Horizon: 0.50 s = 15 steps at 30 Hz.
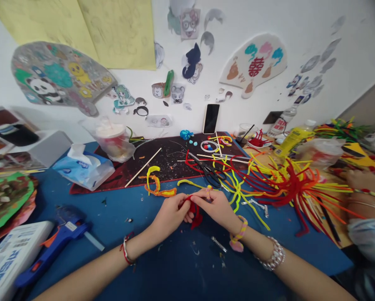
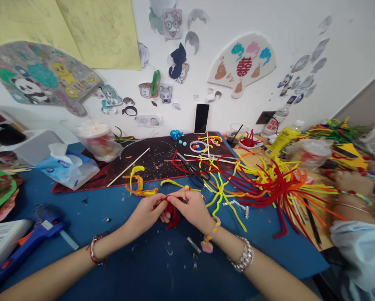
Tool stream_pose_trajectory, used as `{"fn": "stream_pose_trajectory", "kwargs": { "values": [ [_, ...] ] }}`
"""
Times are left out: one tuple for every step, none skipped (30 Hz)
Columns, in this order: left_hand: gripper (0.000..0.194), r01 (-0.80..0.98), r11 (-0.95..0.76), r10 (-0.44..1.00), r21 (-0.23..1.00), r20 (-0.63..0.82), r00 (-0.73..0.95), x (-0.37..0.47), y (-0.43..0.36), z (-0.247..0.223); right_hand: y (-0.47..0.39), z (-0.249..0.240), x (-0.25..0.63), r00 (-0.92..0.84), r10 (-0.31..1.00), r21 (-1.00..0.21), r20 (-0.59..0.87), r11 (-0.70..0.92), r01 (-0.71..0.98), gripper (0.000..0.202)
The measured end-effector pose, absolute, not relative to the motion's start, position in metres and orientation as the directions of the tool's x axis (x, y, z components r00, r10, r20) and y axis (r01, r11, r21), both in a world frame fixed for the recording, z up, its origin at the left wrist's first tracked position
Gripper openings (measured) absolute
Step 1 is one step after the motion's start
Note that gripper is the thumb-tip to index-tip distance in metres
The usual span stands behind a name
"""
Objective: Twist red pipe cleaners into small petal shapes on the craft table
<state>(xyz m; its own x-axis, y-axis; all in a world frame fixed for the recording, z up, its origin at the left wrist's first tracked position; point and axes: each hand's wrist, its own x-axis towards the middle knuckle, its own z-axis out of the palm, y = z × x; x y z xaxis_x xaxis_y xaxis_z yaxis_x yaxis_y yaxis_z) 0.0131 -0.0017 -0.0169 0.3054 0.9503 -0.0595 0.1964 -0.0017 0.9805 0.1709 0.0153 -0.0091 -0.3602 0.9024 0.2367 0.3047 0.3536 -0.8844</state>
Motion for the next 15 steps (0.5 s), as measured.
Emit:
{"fn": "stream_pose_trajectory", "kwargs": {
  "values": [
    [0.019, 0.169, 0.009, 0.949, 0.986, -0.062, 0.308, 0.0138, -0.0018, -0.0165, 0.0163, -0.0093, 0.1714, -0.355, 0.909, -0.897, 0.22, 0.332, 0.293, 0.018],
    [0.02, 0.138, 0.022, 0.948, 0.99, -0.065, 0.312, 0.0145, -0.0015, -0.016, 0.0173, -0.0097, 0.1718, -0.352, 0.914, -0.909, 0.204, 0.31, 0.28, 0.018],
    [0.021, 0.106, 0.042, 0.946, 0.994, -0.074, 0.316, 0.015, -0.0009, -0.0154, 0.0183, -0.0102, 0.1722, -0.349, 0.918, -0.919, 0.19, 0.292, 0.266, 0.019],
    [0.021, 0.077, 0.072, 0.943, 0.994, -0.093, 0.319, 0.0153, -0.0002, -0.0148, 0.0192, -0.0107, 0.1726, -0.349, 0.92, -0.926, 0.181, 0.279, 0.254, 0.019],
    [0.02, 0.052, 0.112, 0.939, 0.992, -0.122, 0.322, 0.0153, 0.0005, -0.014, 0.0198, -0.0112, 0.1728, -0.348, 0.92, -0.93, 0.179, 0.274, 0.245, 0.02],
    [0.02, 0.028, 0.158, 0.931, 0.987, -0.158, 0.328, 0.0153, 0.001, -0.0132, 0.0201, -0.0116, 0.173, -0.35, 0.919, -0.931, 0.18, 0.274, 0.24, 0.02],
    [0.019, 0.004, 0.207, 0.921, 0.978, -0.197, 0.336, 0.0151, 0.0013, -0.0123, 0.0202, -0.0119, 0.173, -0.354, 0.917, -0.931, 0.182, 0.277, 0.237, 0.02],
    [0.018, -0.021, 0.256, 0.909, 0.966, -0.233, 0.344, 0.0148, 0.0012, -0.0114, 0.0202, -0.012, 0.173, -0.359, 0.914, -0.93, 0.186, 0.282, 0.236, 0.02],
    [0.018, -0.049, 0.299, 0.896, 0.953, -0.263, 0.357, 0.0146, 0.0008, -0.0105, 0.02, -0.0121, 0.1729, -0.365, 0.911, -0.928, 0.19, 0.289, 0.237, 0.02],
    [0.017, -0.076, 0.332, 0.885, 0.94, -0.283, 0.37, 0.0144, 0.0003, -0.0099, 0.0198, -0.012, 0.1728, -0.371, 0.908, -0.925, 0.196, 0.297, 0.239, 0.019],
    [0.016, -0.099, 0.358, 0.876, 0.928, -0.297, 0.38, 0.0144, -0.0003, -0.0094, 0.0196, -0.012, 0.1727, -0.379, 0.904, -0.922, 0.2, 0.305, 0.24, 0.019],
    [0.014, -0.119, 0.376, 0.871, 0.919, -0.306, 0.384, 0.0144, -0.0009, -0.0091, 0.0195, -0.0119, 0.1727, -0.384, 0.9, -0.918, 0.206, 0.314, 0.242, 0.019],
    [0.013, -0.138, 0.388, 0.868, 0.911, -0.31, 0.389, 0.0144, -0.0012, -0.0091, 0.0195, -0.0119, 0.1727, -0.385, 0.898, -0.915, 0.214, 0.322, 0.243, 0.019],
    [0.012, -0.158, 0.395, 0.866, 0.905, -0.309, 0.393, 0.0145, -0.0014, -0.0092, 0.0195, -0.0119, 0.1727, -0.387, 0.896, -0.912, 0.22, 0.329, 0.245, 0.019],
    [0.012, -0.175, 0.398, 0.865, 0.901, -0.305, 0.398, 0.0145, -0.0013, -0.0094, 0.0195, -0.0119, 0.1728, -0.385, 0.895, -0.91, 0.226, 0.335, 0.246, 0.019]
  ]
}}
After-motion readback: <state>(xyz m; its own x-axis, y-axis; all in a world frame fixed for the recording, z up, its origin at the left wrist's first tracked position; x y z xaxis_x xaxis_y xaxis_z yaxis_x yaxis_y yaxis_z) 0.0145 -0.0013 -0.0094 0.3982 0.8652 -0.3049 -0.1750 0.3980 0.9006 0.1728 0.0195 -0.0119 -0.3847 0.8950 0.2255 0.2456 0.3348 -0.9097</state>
